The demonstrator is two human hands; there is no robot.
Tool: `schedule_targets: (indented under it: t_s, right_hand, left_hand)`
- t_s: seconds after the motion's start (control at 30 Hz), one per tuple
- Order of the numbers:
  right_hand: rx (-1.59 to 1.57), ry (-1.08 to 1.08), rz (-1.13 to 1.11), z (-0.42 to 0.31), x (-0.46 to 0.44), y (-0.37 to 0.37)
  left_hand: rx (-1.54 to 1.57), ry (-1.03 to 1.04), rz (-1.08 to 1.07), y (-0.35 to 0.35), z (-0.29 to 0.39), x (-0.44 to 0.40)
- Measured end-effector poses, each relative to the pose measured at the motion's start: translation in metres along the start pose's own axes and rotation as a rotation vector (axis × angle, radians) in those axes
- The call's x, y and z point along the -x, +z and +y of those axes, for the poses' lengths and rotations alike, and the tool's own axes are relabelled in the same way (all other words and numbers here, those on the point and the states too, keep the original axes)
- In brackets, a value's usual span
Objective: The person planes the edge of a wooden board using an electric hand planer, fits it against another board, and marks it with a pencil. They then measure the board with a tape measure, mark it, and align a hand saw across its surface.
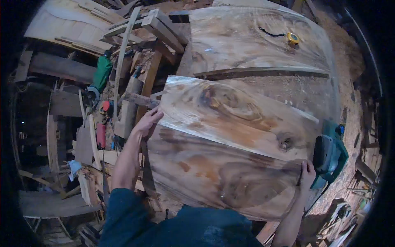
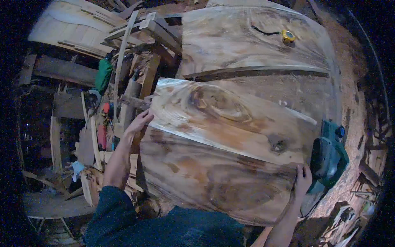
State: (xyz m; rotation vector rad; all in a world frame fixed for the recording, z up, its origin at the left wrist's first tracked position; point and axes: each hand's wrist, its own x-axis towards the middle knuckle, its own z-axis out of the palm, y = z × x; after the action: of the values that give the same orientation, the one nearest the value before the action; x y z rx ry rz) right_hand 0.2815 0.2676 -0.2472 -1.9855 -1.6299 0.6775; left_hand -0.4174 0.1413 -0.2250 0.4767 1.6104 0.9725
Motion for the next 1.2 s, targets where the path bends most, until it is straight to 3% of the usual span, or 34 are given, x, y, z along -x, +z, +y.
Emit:
schedule_targets:
  t_s: [0.07,0.33,0.43,0.6,0.8,0.83,0.93,1.03,1.13,1.2]
  right_hand:
    - [-0.031,-0.024,-0.005,0.008,-0.002,0.004]
    - [0.017,0.019,-0.143,0.027,-0.012,0.000]
    - [0.133,-0.047,-0.123,0.020,-0.008,-0.008]
    - [-0.063,0.083,-0.090,0.002,-0.002,-0.009]
    - [-0.097,0.034,-0.089,0.007,0.001,-0.013]
    - [-0.115,0.062,-0.080,0.000,0.001,-0.013]
    - [-0.219,0.115,-0.062,0.000,0.001,-0.010]
    - [-0.137,0.073,-0.013,0.010,0.004,-0.005]
    - [-0.116,0.104,-0.033,0.004,0.007,-0.011]
    - [-0.181,0.021,-0.094,0.026,0.004,-0.009]
  left_hand:
    - [0.118,-0.005,-0.029,-0.008,-0.011,-0.007]
    - [0.055,0.021,-0.007,-0.016,-0.019,-0.013]
    - [-0.119,0.014,0.001,-0.014,-0.011,-0.012]
    - [-0.347,0.048,-0.073,-0.010,-0.004,-0.010]
    - [-0.154,0.114,-0.042,-0.006,-0.017,-0.011]
    - [-0.248,0.005,0.000,-0.013,-0.013,-0.010]
    - [-0.113,0.089,-0.027,-0.017,-0.023,-0.017]
    - [-0.535,0.356,0.207,-0.008,-0.015,-0.023]
    - [-0.965,0.923,0.535,0.113,0.050,-0.013]
    - [-0.850,0.891,0.333,0.189,0.077,-0.021]
